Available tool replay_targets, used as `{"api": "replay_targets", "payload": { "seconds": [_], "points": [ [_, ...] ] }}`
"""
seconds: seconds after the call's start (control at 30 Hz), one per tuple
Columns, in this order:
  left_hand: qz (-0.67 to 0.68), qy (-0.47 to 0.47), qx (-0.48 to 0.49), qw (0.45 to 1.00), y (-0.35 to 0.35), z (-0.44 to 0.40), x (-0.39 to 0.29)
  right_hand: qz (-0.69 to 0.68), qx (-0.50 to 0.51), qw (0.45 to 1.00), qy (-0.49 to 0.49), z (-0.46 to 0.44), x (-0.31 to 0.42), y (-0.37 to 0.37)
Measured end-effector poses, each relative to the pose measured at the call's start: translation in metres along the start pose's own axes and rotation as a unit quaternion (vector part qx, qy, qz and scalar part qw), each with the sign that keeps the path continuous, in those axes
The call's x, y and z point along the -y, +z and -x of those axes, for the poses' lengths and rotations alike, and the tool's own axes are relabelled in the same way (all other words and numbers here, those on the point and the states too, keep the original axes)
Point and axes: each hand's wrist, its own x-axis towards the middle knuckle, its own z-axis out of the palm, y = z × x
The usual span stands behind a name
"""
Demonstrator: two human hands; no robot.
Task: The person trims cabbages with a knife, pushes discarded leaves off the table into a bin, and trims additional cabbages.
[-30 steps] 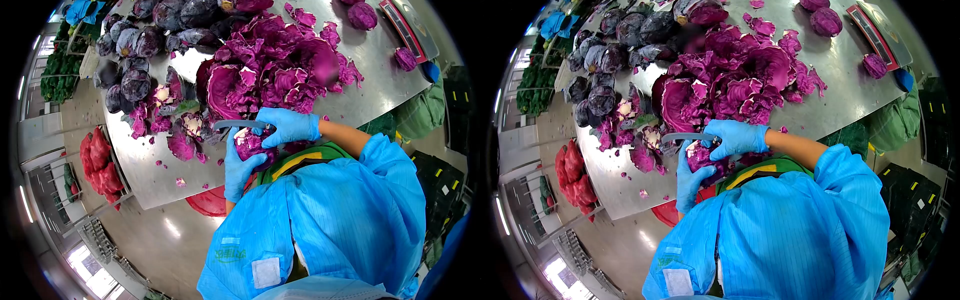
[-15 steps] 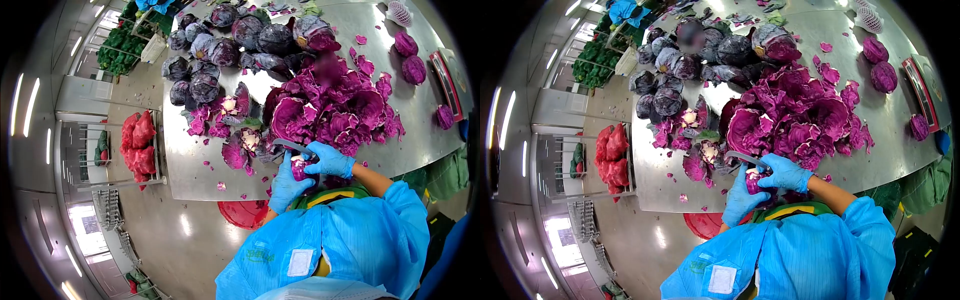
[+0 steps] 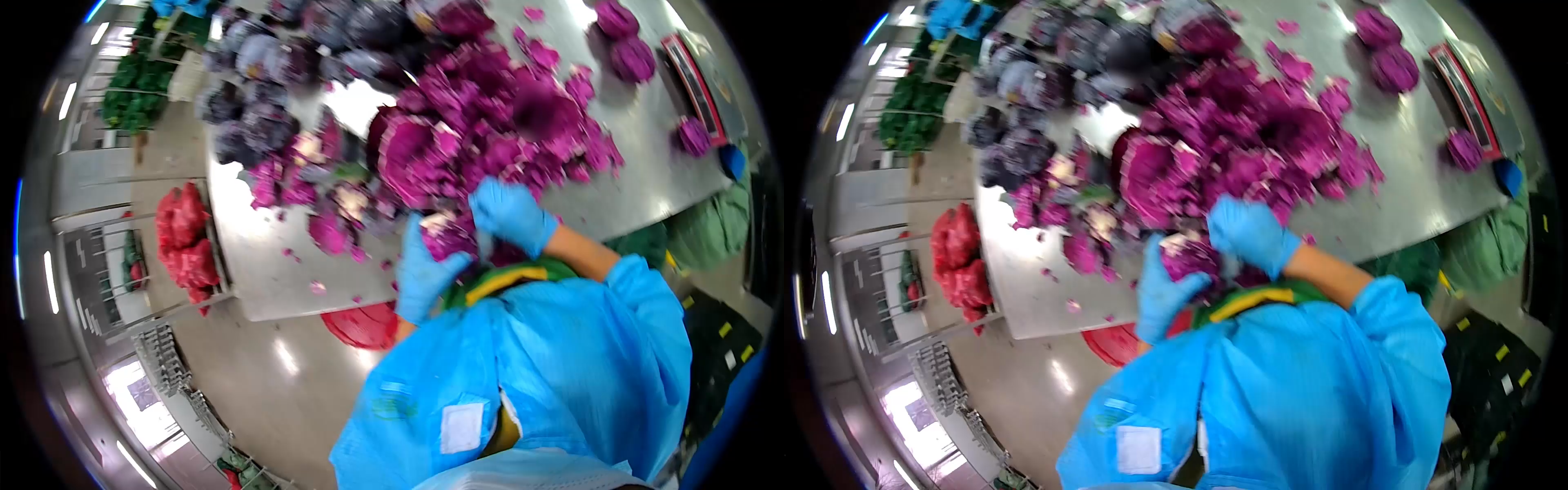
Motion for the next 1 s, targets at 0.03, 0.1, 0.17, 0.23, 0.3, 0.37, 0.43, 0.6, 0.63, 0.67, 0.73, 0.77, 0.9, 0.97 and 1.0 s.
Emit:
{"api": "replay_targets", "payload": {
  "seconds": [0.03, 0.1, 0.17, 0.23, 0.3, 0.37, 0.43, 0.6, 0.63, 0.67, 0.73, 0.77, 0.9, 0.97, 1.0],
  "points": [
    [0.064, -0.046, -0.002, 0.997, -0.002, 0.007, 0.007, -0.005, -0.039, 0.999, -0.036, -0.003, -0.017, -0.012],
    [0.215, -0.080, -0.008, 0.973, -0.006, 0.011, 0.005, 0.007, -0.052, 0.995, 0.090, -0.005, -0.032, -0.028],
    [0.220, -0.085, -0.005, 0.972, -0.015, 0.011, 0.017, -0.242, -0.081, 0.938, 0.233, -0.018, -0.023, -0.049],
    [0.265, -0.086, 0.019, 0.960, -0.019, 0.013, 0.016, -0.420, 0.044, 0.878, 0.224, -0.016, -0.010, -0.050],
    [0.274, -0.050, 0.031, 0.960, -0.024, 0.008, 0.025, -0.431, 0.082, 0.888, 0.136, -0.022, 0.014, -0.045],
    [0.166, -0.019, 0.030, 0.985, -0.023, 0.003, 0.025, -0.438, 0.131, 0.880, 0.132, -0.022, 0.031, -0.027],
    [0.184, -0.042, 0.043, 0.981, -0.018, 0.005, 0.020, -0.456, 0.167, 0.851, 0.201, -0.019, 0.037, -0.017],
    [0.058, -0.063, 0.134, 0.987, -0.057, 0.000, -0.014, -0.516, 0.197, 0.778, 0.300, -0.010, 0.031, -0.017],
    [0.120, -0.077, 0.118, 0.983, -0.077, -0.012, 0.008, -0.524, 0.198, 0.767, 0.313, -0.008, 0.031, -0.014],
    [0.154, -0.040, 0.030, 0.987, -0.093, -0.025, -0.006, -0.535, 0.191, 0.754, 0.329, -0.008, 0.033, -0.015],
    [0.121, 0.071, -0.139, 0.980, -0.115, -0.066, -0.016, -0.516, 0.154, 0.785, 0.307, 0.000, 0.035, -0.004],
    [0.079, 0.080, -0.181, 0.977, -0.131, -0.092, -0.014, -0.517, 0.140, 0.788, 0.305, 0.002, 0.037, -0.003],
    [-0.328, 0.260, -0.319, 0.850, -0.187, -0.212, -0.003, -0.525, 0.114, 0.785, 0.308, 0.005, 0.044, -0.005],
    [-0.365, 0.250, -0.307, 0.843, -0.196, -0.266, -0.024, -0.513, 0.097, 0.796, 0.306, 0.007, 0.046, -0.005],
    [-0.402, 0.251, -0.303, 0.827, -0.201, -0.294, -0.033, -0.505, 0.104, 0.797, 0.315, 0.008, 0.047, -0.005]
  ]
}}
